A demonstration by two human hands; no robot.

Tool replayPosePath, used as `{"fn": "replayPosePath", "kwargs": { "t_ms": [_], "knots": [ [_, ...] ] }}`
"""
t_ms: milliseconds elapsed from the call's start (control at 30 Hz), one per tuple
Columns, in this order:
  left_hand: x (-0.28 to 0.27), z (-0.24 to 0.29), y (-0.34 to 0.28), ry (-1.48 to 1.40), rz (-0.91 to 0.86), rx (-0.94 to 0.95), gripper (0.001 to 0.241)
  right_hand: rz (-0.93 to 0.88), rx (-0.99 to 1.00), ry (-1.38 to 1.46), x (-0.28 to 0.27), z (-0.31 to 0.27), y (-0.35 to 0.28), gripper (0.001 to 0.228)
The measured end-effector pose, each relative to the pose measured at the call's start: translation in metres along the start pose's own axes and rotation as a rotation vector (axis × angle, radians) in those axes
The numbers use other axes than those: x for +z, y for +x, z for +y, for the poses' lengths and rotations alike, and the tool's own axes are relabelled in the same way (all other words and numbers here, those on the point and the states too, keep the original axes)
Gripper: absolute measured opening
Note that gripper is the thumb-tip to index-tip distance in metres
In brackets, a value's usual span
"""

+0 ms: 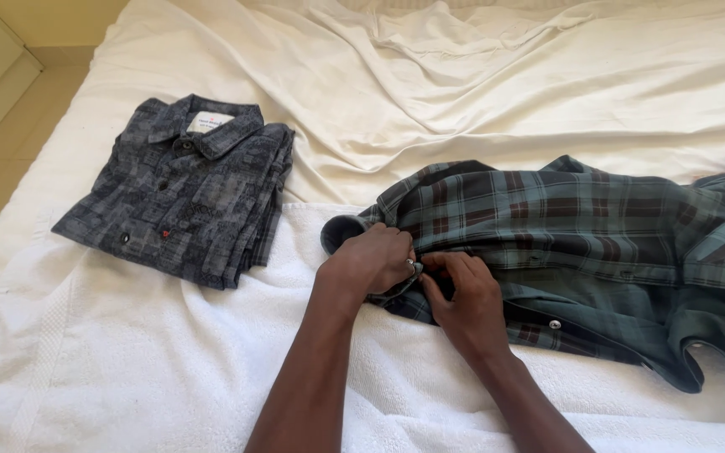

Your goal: The person folds a dark patterned shirt on a bed, smoothing the fabric and aligning the edges. They then button a green plaid shirt and fold it neatly, placing it beside the first shirt.

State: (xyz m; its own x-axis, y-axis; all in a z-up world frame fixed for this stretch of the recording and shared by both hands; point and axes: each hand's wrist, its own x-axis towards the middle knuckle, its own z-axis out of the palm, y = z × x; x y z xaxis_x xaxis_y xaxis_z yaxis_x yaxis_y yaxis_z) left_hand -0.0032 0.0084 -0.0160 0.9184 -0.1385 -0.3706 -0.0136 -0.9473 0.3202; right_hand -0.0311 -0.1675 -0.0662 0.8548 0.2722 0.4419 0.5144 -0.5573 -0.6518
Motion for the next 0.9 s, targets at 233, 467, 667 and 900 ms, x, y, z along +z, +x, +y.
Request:
{"fn": "replayPosePath", "kwargs": {
  "t_ms": [233,467,667,900],
  "knots": [
    [-0.039,0.013,-0.029,0.0,0.015,-0.027,0.023,-0.357,0.14,-0.209,-0.079,-0.008,0.01,0.039],
    [-0.037,0.024,-0.03,0.156,0.082,-0.06,0.014,-0.31,0.109,-0.238,-0.119,0.031,-0.016,0.027],
    [-0.007,0.055,-0.016,-0.1,0.163,0.343,0.023,-0.171,-0.222,-0.182,-0.082,0.013,-0.007,0.027],
    [0.004,0.046,-0.002,-0.011,0.121,0.327,0.034,-0.246,-0.328,-0.197,-0.072,0.029,-0.007,0.03]
  ]
}}
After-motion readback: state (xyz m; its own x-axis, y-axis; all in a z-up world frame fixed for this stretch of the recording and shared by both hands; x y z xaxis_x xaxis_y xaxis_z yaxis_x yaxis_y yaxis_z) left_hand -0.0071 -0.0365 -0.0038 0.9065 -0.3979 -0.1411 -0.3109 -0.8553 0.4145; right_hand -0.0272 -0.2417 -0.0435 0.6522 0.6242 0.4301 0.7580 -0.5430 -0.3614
